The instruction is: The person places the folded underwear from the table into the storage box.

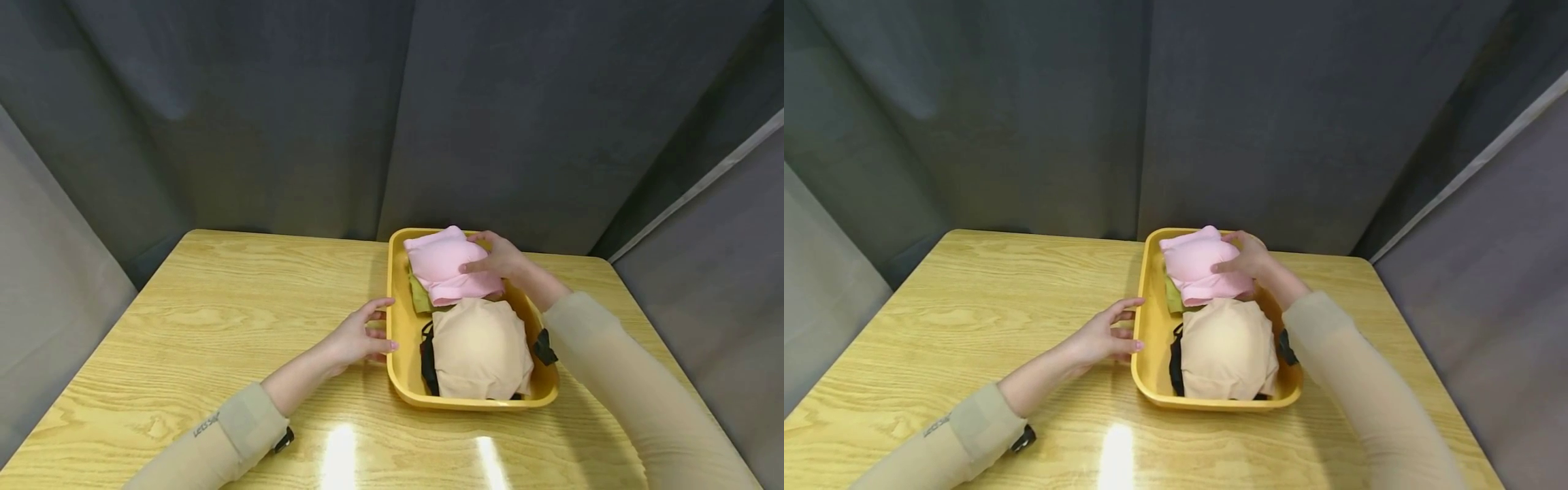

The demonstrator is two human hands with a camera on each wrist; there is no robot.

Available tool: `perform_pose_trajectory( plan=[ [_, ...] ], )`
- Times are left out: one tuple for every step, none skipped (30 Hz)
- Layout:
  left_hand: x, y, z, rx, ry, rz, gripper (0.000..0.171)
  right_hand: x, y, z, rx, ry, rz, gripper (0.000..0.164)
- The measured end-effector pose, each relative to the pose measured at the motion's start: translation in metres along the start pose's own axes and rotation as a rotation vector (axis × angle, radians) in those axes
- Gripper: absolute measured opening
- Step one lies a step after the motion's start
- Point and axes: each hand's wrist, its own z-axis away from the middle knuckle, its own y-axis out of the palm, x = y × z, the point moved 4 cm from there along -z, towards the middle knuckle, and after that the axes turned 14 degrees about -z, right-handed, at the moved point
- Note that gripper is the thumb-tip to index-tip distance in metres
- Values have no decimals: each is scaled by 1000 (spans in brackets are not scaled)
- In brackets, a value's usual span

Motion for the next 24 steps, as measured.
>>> perform_pose_trajectory(
  plan=[
    [0,0,0,2,1,4,76,-1,0,0,5,20,-8,75],
    [0,0,0,4,1,7,76,-3,0,0,14,36,-18,76],
    [0,0,0,6,0,9,76,-4,-1,0,20,53,-30,77],
    [0,0,0,7,-1,11,76,-6,-1,-1,27,69,-43,78],
    [0,0,1,9,-3,12,76,-7,-1,-1,32,84,-58,78],
    [0,0,1,10,-3,14,76,-8,-1,-1,38,96,-71,78],
    [0,0,1,11,-3,16,76,-9,-1,-2,43,108,-83,78],
    [0,0,1,12,-4,16,76,-10,-1,-3,50,115,-91,78],
    [0,1,1,14,-3,16,76,-11,0,-3,55,125,-100,78],
    [0,1,1,15,-2,16,76,-12,0,-3,61,133,-104,79],
    [0,1,1,16,-2,18,76,-13,0,-3,68,139,-111,79],
    [0,1,1,16,-3,18,76,-13,0,-3,75,144,-120,79],
    [0,1,1,16,-3,17,76,-14,1,-3,83,147,-128,79],
    [0,1,1,15,-4,16,76,-14,1,-3,88,149,-133,79],
    [0,0,1,15,-5,15,76,-15,2,-3,93,150,-137,79],
    [0,0,1,15,-6,14,76,-16,2,-3,97,149,-142,79],
    [0,0,1,14,-8,12,76,-16,2,-3,99,145,-146,79],
    [0,0,1,13,-9,9,75,-16,3,-3,100,144,-149,78],
    [-1,0,1,13,-9,6,75,-16,3,-3,100,140,-146,78],
    [-1,0,1,13,-10,4,75,-17,3,-3,99,138,-144,78],
    [-1,-1,1,12,-10,1,75,-17,2,-3,100,135,-141,78],
    [-1,-1,1,12,-11,0,75,-17,3,-2,102,131,-134,78],
    [-1,-1,1,11,-12,-1,76,-17,3,-2,101,130,-129,78],
    [0,-1,1,10,-12,-2,76,-18,3,-2,102,130,-125,78]
  ],
)
